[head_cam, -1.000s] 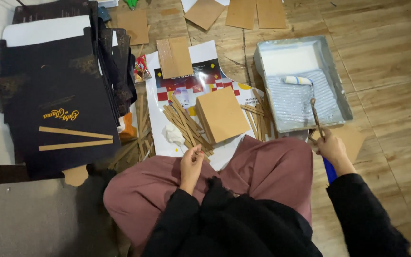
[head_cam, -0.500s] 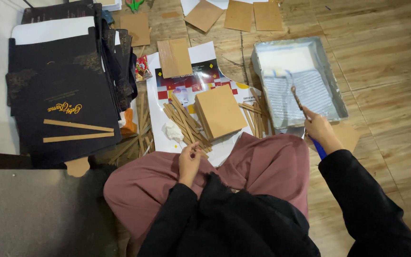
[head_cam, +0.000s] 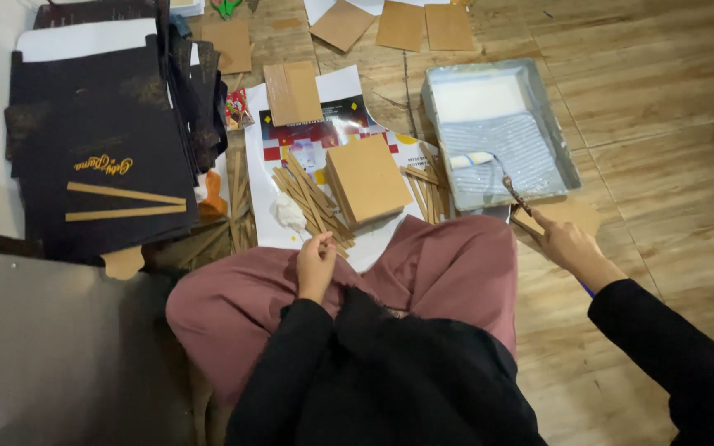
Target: Applying glue to small cardboard pieces using a paint roller in a production setting.
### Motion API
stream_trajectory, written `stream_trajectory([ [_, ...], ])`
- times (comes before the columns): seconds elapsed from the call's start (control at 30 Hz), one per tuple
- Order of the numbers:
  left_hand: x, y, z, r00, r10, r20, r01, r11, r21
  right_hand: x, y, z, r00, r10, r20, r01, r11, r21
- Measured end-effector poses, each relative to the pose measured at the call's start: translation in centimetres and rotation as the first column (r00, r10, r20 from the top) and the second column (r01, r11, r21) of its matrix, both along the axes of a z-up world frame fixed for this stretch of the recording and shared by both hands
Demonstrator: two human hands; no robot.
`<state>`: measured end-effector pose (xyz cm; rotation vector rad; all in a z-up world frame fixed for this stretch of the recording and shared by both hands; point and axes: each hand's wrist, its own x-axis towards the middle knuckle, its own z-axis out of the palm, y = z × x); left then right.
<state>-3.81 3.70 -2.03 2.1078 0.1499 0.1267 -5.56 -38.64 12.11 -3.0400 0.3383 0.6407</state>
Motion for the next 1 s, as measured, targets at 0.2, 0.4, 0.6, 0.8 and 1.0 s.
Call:
stream_trajectory([
  [0.2,-1.6,-1.2,4.3,0.977,-0.090,-0.192,0.094,0.996,0.007,-3.0,-1.1,0.2,0.996,-0.045,-0.079,0.040,0.998,-0.057],
  [0.4,-1.7,-4.3,7.7,0.979,-0.124,-0.159,0.120,0.992,-0.037,-4.9,-0.4,5.1,0.993,-0.098,-0.061,0.095,0.995,-0.043],
  [0.6,-0.2,-5.3,4.0,0.967,-0.082,-0.241,0.043,0.986,-0.163,-5.2,-0.2,5.9,0.975,-0.179,0.132,0.140,0.955,0.263],
  [0.8,1.0,-3.4,5.7,0.944,-0.070,-0.322,-0.009,0.972,-0.236,-5.5,9.8,10.6,0.968,-0.249,-0.034,0.217,0.758,0.615],
  [1.0,3.3,-3.2,0.0,0.927,-0.086,-0.365,-0.015,0.964,-0.265,-6.1,12.4,5.9,1.000,-0.004,-0.022,0.012,0.923,0.384],
])
